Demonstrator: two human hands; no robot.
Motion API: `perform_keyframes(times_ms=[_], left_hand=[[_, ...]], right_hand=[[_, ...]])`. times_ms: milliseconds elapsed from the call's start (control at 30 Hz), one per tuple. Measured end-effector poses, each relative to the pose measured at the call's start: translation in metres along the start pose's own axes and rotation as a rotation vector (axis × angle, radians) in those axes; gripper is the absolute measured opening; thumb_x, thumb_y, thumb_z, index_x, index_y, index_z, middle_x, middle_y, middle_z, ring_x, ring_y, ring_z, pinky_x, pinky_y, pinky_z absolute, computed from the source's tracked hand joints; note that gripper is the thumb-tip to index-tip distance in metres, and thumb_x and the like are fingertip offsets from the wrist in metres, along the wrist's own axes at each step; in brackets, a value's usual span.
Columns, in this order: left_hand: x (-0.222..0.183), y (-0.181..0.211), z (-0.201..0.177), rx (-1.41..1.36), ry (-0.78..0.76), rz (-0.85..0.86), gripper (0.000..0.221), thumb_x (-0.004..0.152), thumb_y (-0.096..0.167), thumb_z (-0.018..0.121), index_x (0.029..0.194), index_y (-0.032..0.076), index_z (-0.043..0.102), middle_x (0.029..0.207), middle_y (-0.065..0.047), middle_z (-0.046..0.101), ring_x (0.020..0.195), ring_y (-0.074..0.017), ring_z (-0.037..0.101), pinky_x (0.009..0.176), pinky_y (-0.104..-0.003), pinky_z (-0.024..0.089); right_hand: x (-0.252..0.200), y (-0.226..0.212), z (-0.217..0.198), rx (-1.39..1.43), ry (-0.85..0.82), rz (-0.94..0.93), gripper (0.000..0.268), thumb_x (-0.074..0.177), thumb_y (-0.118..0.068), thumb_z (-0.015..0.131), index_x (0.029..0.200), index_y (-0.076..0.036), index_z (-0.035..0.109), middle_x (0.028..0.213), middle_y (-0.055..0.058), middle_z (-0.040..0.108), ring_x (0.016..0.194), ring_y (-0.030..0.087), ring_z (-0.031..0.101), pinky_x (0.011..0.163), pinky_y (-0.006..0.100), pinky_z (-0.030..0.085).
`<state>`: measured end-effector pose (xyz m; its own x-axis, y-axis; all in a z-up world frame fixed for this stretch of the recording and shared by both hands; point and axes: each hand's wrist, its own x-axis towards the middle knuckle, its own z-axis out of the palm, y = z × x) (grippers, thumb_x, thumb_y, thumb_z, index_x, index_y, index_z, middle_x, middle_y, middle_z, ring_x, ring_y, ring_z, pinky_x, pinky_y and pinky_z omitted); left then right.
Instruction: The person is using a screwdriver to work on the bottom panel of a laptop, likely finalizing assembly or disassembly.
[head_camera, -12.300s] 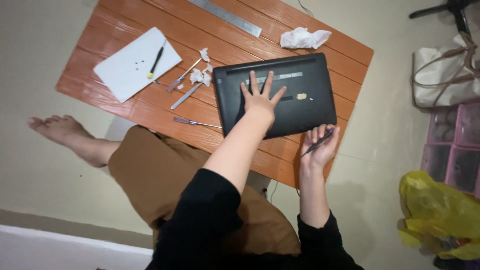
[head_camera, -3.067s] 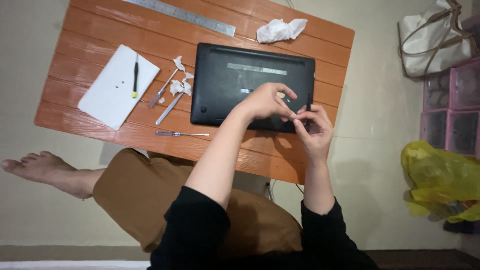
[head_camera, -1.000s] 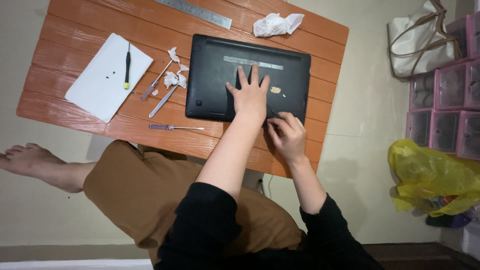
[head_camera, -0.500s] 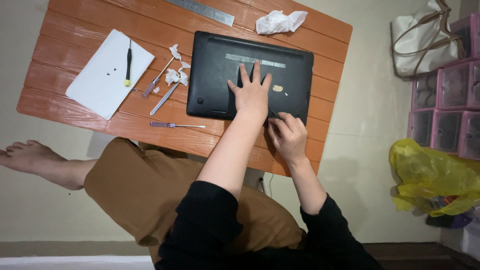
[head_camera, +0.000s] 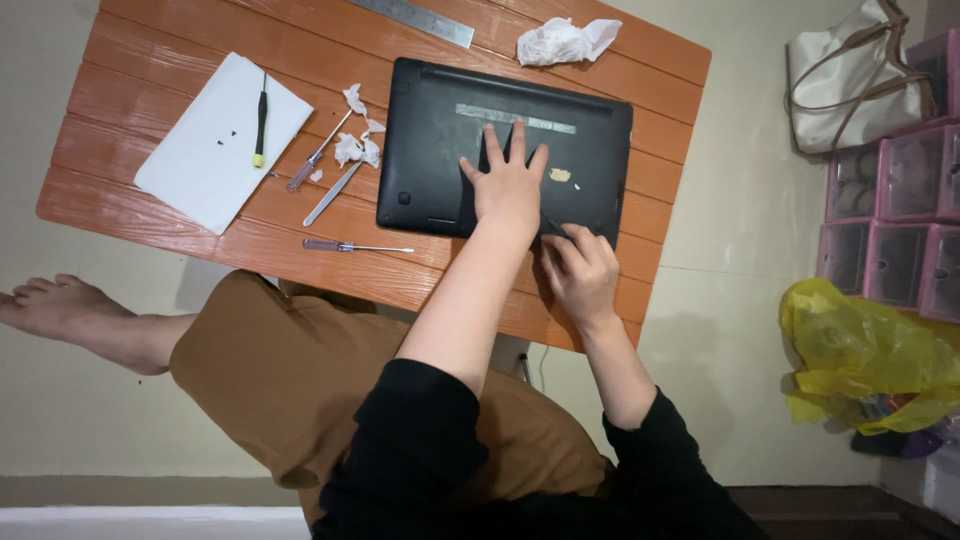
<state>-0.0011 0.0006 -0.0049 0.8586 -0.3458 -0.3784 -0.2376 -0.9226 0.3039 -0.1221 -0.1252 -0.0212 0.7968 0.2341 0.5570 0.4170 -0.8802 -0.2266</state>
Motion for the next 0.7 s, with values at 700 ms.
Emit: perform_keyframes(times_ms=[700], left_hand=[[0.013, 0.001, 0.032, 0.069, 0.168, -0.062, 0.068, 0.091, 0.022, 0.062, 0.155, 0.030, 0.040, 0.167, -0.011, 0.007, 0.150, -0.0492, 0.010, 0.106, -0.082, 0.032]], right_hand=[[0.006, -0.010, -0.002, 0.065, -0.021, 0.109, 0.016, 0.079, 0.003, 0.083, 0.092, -0.001, 0.076, 0.106, 0.012, 0.068, 0.070, 0.022, 0.054, 0.066, 0.034, 0.049]])
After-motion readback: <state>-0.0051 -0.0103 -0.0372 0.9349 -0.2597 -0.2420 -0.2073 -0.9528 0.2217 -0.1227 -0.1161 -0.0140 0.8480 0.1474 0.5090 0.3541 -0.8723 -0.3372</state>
